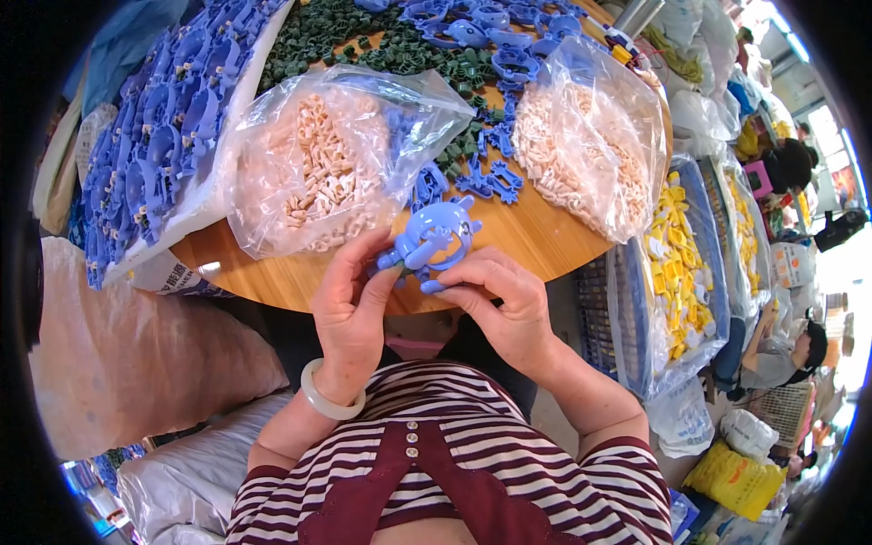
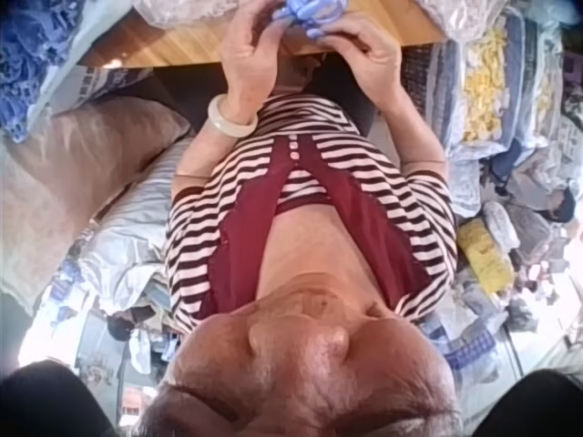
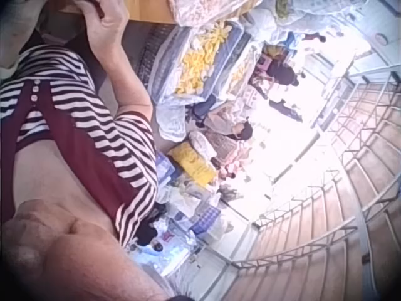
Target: Manually assembling small blue plastic toy components at a factory workstation.
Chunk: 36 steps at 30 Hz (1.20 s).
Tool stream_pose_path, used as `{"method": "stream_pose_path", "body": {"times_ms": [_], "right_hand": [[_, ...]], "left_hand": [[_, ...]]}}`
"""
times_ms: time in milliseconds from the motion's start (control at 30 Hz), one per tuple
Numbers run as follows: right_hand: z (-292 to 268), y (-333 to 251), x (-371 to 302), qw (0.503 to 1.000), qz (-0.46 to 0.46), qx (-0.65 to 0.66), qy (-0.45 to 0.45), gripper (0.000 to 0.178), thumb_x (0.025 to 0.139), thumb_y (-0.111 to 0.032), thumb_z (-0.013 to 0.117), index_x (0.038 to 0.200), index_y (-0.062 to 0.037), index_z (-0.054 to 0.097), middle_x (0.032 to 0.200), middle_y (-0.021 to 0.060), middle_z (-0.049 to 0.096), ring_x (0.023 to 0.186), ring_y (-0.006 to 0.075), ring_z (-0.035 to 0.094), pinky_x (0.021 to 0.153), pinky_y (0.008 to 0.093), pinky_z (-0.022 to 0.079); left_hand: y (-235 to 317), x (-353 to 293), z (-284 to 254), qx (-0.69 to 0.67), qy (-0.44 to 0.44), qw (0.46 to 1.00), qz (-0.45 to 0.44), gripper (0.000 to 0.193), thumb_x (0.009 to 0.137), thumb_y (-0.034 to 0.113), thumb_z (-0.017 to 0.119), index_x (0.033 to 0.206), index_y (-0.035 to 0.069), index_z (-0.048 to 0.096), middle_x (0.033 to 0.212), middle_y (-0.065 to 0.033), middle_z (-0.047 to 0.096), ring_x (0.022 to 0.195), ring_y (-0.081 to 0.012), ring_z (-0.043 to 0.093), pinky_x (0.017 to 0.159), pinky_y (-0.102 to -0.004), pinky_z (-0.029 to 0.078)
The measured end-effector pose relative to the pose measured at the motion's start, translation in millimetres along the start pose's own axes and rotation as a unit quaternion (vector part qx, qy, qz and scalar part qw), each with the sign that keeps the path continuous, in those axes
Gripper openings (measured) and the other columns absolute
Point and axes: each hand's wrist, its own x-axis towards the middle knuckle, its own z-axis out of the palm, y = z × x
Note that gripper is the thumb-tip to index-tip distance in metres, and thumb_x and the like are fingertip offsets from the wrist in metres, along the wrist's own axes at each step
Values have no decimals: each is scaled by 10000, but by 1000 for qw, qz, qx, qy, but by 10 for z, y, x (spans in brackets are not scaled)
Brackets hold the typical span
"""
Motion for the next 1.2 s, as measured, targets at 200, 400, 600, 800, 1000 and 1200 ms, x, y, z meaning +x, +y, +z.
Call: {"method": "stream_pose_path", "body": {"times_ms": [200,400,600,800,1000,1200], "right_hand": [[-15,-4,19,996,-71,-63,0,184,719,69,660,878,-19,629,841,91,614,772,189,597,670,268,470],[-11,1,14,1000,-5,-2,-5,173,722,71,655,867,-19,627,852,91,619,770,187,599,669,263,471],[-11,10,19,1000,4,5,11,154,720,80,653,847,-2,627,857,95,621,784,177,600,673,251,471],[36,96,39,999,20,23,15,143,719,98,643,836,20,616,852,94,614,800,168,595,681,246,476],[89,108,36,998,29,29,38,232,721,87,656,929,7,590,958,79,549,803,127,565,675,220,470],[66,44,96,992,32,-18,121,677,639,-116,794,1221,-59,452,1109,86,482,698,98,540,585,202,448]], "left_hand": [[-1,12,9,14,1,1000,24,306,864,-38,512,1168,-6,515,1038,-72,581,944,-124,550,833,-238,440],[-25,16,9,13,0,1000,25,304,862,-37,517,1165,-7,517,1039,-73,581,945,-124,550,836,-239,438],[-31,7,16,50,1,998,40,301,851,-46,527,1150,-9,525,1018,-79,583,919,-129,561,814,-241,447],[-53,0,23,116,11,987,110,281,837,-52,539,1115,-9,544,976,-78,582,873,-137,562,776,-243,451],[-40,-2,38,108,24,992,69,295,837,-45,549,1129,2,544,981,-69,583,869,-126,556,774,-240,449],[-13,6,28,39,27,998,52,320,854,-37,537,1171,5,522,1028,-53,582,912,-113,550,822,-233,440]]}}
